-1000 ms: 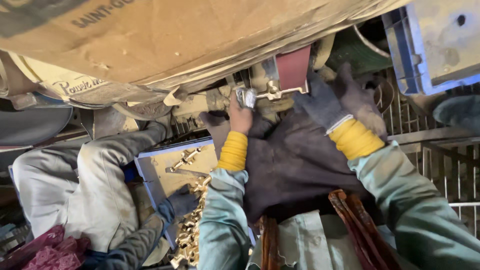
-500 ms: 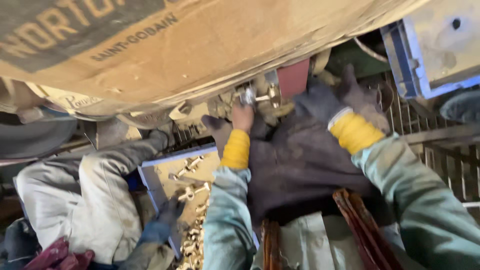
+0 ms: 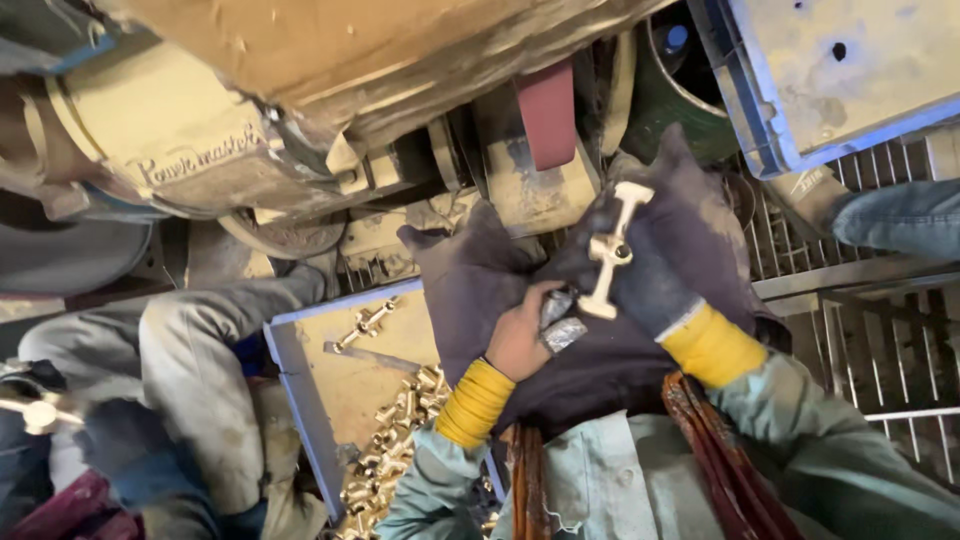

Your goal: The person repeatedly picks up brass-colored metal parts from a blue bin and presses them against a moving belt sander to smooth or polish their surfaces. Finished parts are placed into a second blue bin to the right.

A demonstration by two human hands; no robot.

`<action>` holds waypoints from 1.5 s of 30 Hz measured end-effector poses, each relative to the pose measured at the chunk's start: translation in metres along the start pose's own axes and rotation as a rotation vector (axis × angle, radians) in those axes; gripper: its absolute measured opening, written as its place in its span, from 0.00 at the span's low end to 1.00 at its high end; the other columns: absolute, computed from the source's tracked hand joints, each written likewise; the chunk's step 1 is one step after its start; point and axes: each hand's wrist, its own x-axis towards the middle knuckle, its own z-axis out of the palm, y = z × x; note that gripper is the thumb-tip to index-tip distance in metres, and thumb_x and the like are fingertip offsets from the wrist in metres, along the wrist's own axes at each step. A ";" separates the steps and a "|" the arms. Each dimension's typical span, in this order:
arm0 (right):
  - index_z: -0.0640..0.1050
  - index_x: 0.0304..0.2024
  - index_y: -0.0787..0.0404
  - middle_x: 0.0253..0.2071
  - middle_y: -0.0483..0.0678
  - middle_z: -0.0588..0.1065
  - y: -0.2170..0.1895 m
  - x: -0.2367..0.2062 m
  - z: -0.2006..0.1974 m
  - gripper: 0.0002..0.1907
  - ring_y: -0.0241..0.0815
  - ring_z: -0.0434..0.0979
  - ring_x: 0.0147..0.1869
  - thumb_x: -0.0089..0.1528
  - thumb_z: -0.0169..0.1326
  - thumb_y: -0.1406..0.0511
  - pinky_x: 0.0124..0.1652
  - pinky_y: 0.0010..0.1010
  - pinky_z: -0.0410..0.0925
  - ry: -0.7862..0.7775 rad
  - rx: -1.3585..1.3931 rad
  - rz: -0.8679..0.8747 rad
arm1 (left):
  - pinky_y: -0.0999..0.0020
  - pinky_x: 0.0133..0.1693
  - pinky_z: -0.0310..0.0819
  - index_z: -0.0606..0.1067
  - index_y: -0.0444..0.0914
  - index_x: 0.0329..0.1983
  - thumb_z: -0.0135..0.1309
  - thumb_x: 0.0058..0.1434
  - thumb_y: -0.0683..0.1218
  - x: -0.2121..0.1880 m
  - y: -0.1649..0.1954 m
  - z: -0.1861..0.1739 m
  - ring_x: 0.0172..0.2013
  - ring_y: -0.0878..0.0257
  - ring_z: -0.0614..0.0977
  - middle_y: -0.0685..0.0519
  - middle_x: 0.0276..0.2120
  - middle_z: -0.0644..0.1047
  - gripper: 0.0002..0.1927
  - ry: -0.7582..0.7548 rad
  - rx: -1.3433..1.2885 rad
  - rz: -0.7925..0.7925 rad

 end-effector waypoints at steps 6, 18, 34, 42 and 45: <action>0.70 0.66 0.61 0.50 0.53 0.76 -0.029 -0.047 0.012 0.25 0.52 0.75 0.51 0.66 0.56 0.66 0.49 0.43 0.71 -0.046 -0.957 0.113 | 0.58 0.56 0.73 0.65 0.35 0.65 0.63 0.63 0.52 0.039 -0.008 -0.011 0.55 0.44 0.79 0.38 0.53 0.78 0.33 0.216 -0.102 0.137; 0.68 0.58 0.60 0.40 0.48 0.74 -0.061 -0.043 0.045 0.15 0.39 0.76 0.37 0.68 0.49 0.67 0.35 0.31 0.72 0.139 -0.927 -0.026 | 0.63 0.50 0.71 0.69 0.38 0.66 0.52 0.71 0.43 0.070 -0.035 0.018 0.46 0.59 0.77 0.49 0.46 0.77 0.21 0.276 -0.712 -0.037; 0.66 0.56 0.64 0.35 0.46 0.71 -0.086 0.077 0.024 0.15 0.34 0.71 0.33 0.69 0.50 0.66 0.35 0.27 0.70 0.077 -1.185 -0.167 | 0.53 0.52 0.72 0.68 0.39 0.62 0.44 0.64 0.42 0.171 -0.083 0.017 0.53 0.35 0.77 0.33 0.47 0.78 0.21 0.562 -0.366 -0.113; 0.67 0.55 0.60 0.31 0.46 0.70 -0.080 0.080 0.039 0.14 0.34 0.70 0.29 0.68 0.49 0.65 0.32 0.28 0.70 0.266 -1.236 -0.097 | 0.52 0.54 0.70 0.65 0.39 0.59 0.43 0.58 0.38 0.176 -0.080 0.027 0.53 0.35 0.77 0.35 0.49 0.78 0.23 0.711 -0.418 -0.065; 0.69 0.54 0.58 0.29 0.45 0.69 -0.081 0.092 0.037 0.13 0.34 0.67 0.27 0.68 0.47 0.62 0.29 0.29 0.67 0.313 -1.157 0.011 | 0.53 0.53 0.70 0.68 0.39 0.58 0.45 0.62 0.40 0.183 -0.080 0.031 0.53 0.36 0.77 0.35 0.48 0.78 0.19 0.681 -0.461 -0.213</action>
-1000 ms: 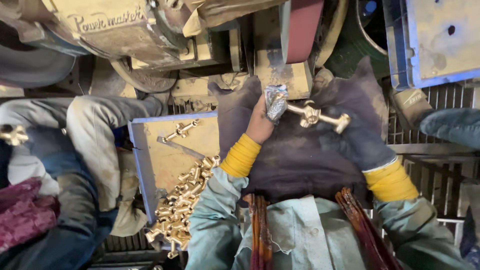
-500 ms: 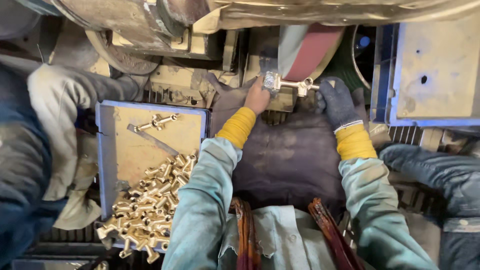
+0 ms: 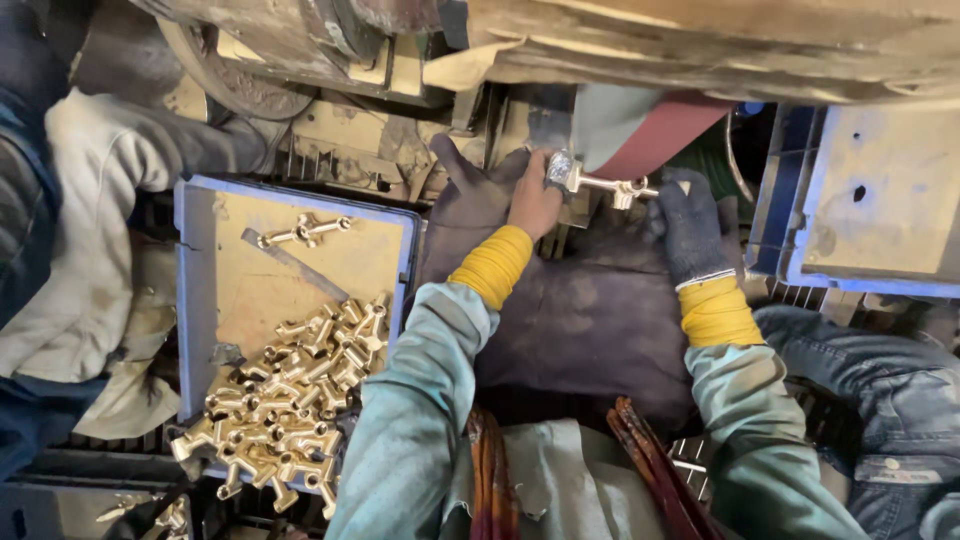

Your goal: The person repeatedly picks up brass-colored metal parts from a blue bin and presses them against a moving belt sander to smooth or polish their surfaces. Finished parts are placed into a second blue bin to the right.

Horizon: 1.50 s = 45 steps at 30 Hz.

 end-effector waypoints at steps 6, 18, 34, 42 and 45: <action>0.71 0.49 0.55 0.28 0.40 0.67 0.008 0.015 -0.007 0.11 0.31 0.65 0.26 0.70 0.46 0.57 0.26 0.26 0.62 -0.061 0.066 0.159 | 0.56 0.51 0.74 0.70 0.35 0.54 0.44 0.63 0.41 0.005 -0.009 0.012 0.49 0.41 0.81 0.35 0.47 0.80 0.16 0.005 -0.162 -0.221; 0.69 0.40 0.52 0.25 0.38 0.63 -0.001 0.016 -0.006 0.11 0.32 0.60 0.24 0.70 0.47 0.54 0.24 0.26 0.57 -0.093 0.141 0.296 | 0.57 0.29 0.68 0.66 0.36 0.62 0.37 0.64 0.43 0.013 0.010 0.010 0.33 0.46 0.78 0.34 0.40 0.80 0.22 -0.182 -0.323 -0.549; 0.65 0.54 0.55 0.29 0.42 0.69 0.017 0.005 -0.006 0.17 0.32 0.68 0.27 0.63 0.51 0.66 0.29 0.27 0.69 0.017 -0.008 -0.097 | 0.55 0.51 0.73 0.64 0.38 0.65 0.44 0.63 0.37 0.003 -0.004 -0.009 0.49 0.38 0.80 0.35 0.47 0.78 0.25 -0.061 0.024 0.204; 0.68 0.41 0.61 0.28 0.41 0.64 0.013 0.036 -0.014 0.17 0.32 0.63 0.26 0.72 0.55 0.55 0.27 0.27 0.62 -0.106 0.038 0.274 | 0.50 0.36 0.61 0.56 0.40 0.75 0.37 0.64 0.39 0.022 -0.005 0.006 0.32 0.47 0.73 0.39 0.36 0.76 0.34 -0.176 -0.400 -0.627; 0.68 0.47 0.57 0.29 0.43 0.68 0.016 0.018 -0.012 0.12 0.33 0.66 0.26 0.68 0.53 0.60 0.28 0.28 0.67 -0.042 0.014 0.080 | 0.54 0.45 0.71 0.64 0.39 0.65 0.43 0.63 0.37 0.008 0.009 -0.008 0.41 0.45 0.79 0.40 0.41 0.79 0.25 -0.106 -0.148 -0.112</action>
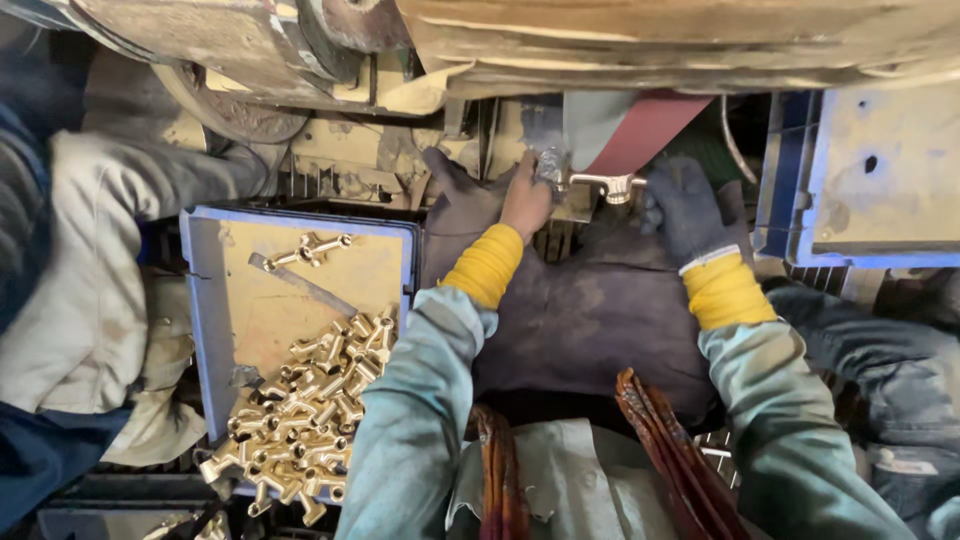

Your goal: The person repeatedly picks up brass-colored metal parts from a blue bin and presses them against a moving belt sander to smooth or polish their surfaces. Finished parts are placed into a second blue bin to the right.

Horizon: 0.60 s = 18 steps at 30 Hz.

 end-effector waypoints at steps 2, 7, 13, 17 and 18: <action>0.66 0.52 0.57 0.33 0.45 0.70 0.006 -0.017 0.002 0.14 0.34 0.69 0.30 0.66 0.53 0.64 0.31 0.28 0.70 0.030 -0.033 -0.204 | 0.56 0.49 0.76 0.67 0.38 0.59 0.47 0.61 0.35 -0.016 0.009 -0.009 0.46 0.43 0.82 0.41 0.44 0.80 0.22 0.005 0.164 0.290; 0.66 0.55 0.63 0.46 0.48 0.72 0.016 -0.034 0.002 0.16 0.39 0.80 0.41 0.69 0.57 0.70 0.39 0.33 0.78 0.133 -0.123 -0.551 | 0.55 0.51 0.74 0.66 0.40 0.60 0.54 0.58 0.36 -0.029 0.015 -0.018 0.51 0.38 0.80 0.39 0.48 0.80 0.26 -0.027 0.280 0.317; 0.67 0.48 0.59 0.29 0.45 0.70 0.009 0.014 0.001 0.13 0.32 0.69 0.26 0.67 0.55 0.62 0.27 0.28 0.69 0.050 -0.101 -0.076 | 0.55 0.51 0.75 0.70 0.34 0.58 0.45 0.58 0.38 0.012 -0.017 -0.004 0.48 0.40 0.82 0.35 0.44 0.80 0.23 0.063 0.212 0.108; 0.70 0.40 0.61 0.27 0.42 0.68 0.000 0.023 0.001 0.11 0.32 0.66 0.24 0.67 0.52 0.59 0.25 0.27 0.66 -0.071 -0.008 0.041 | 0.51 0.46 0.71 0.72 0.32 0.59 0.42 0.61 0.41 0.031 -0.021 0.000 0.47 0.34 0.81 0.32 0.45 0.80 0.22 0.054 0.062 -0.154; 0.71 0.39 0.60 0.26 0.42 0.68 -0.002 0.020 0.002 0.12 0.33 0.66 0.23 0.67 0.52 0.58 0.24 0.28 0.65 -0.063 -0.011 0.073 | 0.52 0.45 0.71 0.72 0.32 0.59 0.43 0.61 0.40 0.031 -0.018 -0.002 0.46 0.36 0.81 0.33 0.45 0.80 0.22 0.029 0.003 -0.330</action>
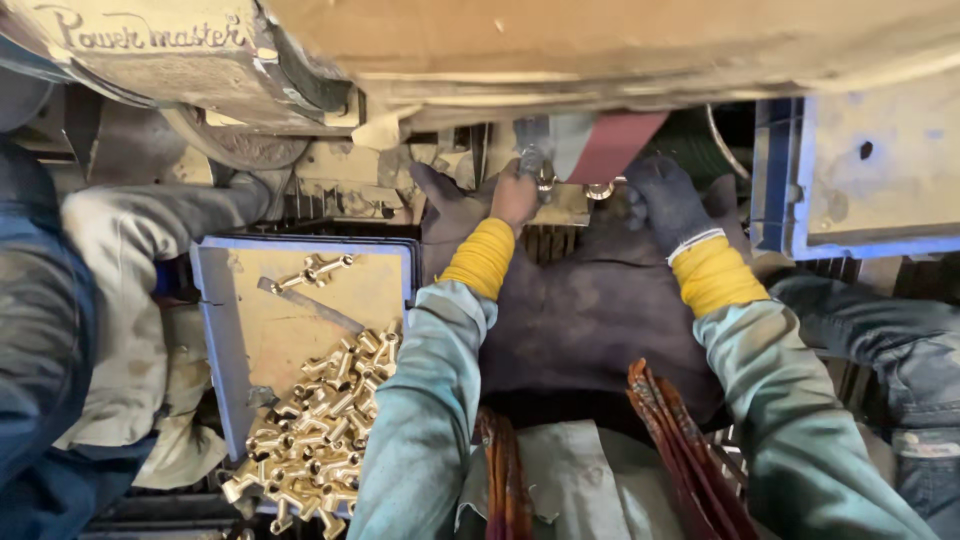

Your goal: The person repeatedly picks up brass-colored metal parts from a blue bin and presses them against a moving belt sander to smooth or polish their surfaces. Finished parts are placed into a second blue bin to the right.

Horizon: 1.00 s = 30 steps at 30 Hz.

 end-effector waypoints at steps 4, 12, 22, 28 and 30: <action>0.69 0.40 0.63 0.26 0.44 0.67 -0.005 -0.040 0.008 0.15 0.35 0.67 0.24 0.67 0.55 0.58 0.24 0.29 0.65 -0.007 0.064 0.041 | 0.55 0.44 0.72 0.71 0.33 0.59 0.46 0.60 0.39 -0.028 0.004 -0.020 0.44 0.44 0.80 0.38 0.45 0.79 0.22 -0.070 0.061 -0.027; 0.60 0.67 0.56 0.36 0.44 0.74 -0.008 -0.107 0.029 0.31 0.34 0.76 0.36 0.62 0.52 0.66 0.37 0.25 0.71 -0.184 -0.030 -0.147 | 0.67 0.35 0.68 0.74 0.33 0.57 0.52 0.65 0.39 -0.083 -0.013 -0.092 0.33 0.63 0.76 0.49 0.37 0.78 0.17 -0.163 0.116 0.486; 0.66 0.65 0.65 0.36 0.51 0.74 0.001 -0.031 0.056 0.27 0.43 0.74 0.34 0.66 0.50 0.60 0.36 0.32 0.70 -0.090 -0.164 -0.105 | 0.73 0.18 0.58 0.73 0.41 0.54 0.44 0.59 0.42 0.004 -0.001 -0.092 0.16 0.70 0.68 0.55 0.21 0.75 0.19 -0.131 -0.091 0.062; 0.54 0.75 0.70 0.70 0.65 0.67 0.042 -0.020 0.055 0.37 0.61 0.69 0.71 0.72 0.54 0.59 0.66 0.45 0.65 0.138 -0.516 -0.895 | 0.69 0.48 0.74 0.70 0.36 0.58 0.62 0.67 0.45 -0.047 0.002 -0.102 0.42 0.64 0.79 0.50 0.43 0.79 0.20 0.001 0.272 0.795; 0.53 0.75 0.71 0.71 0.69 0.63 0.047 -0.018 0.054 0.39 0.63 0.64 0.73 0.71 0.54 0.58 0.67 0.45 0.61 0.175 -0.607 -0.820 | 0.68 0.50 0.74 0.70 0.35 0.59 0.63 0.64 0.45 -0.057 0.004 -0.104 0.45 0.64 0.79 0.51 0.45 0.79 0.22 -0.001 0.245 0.744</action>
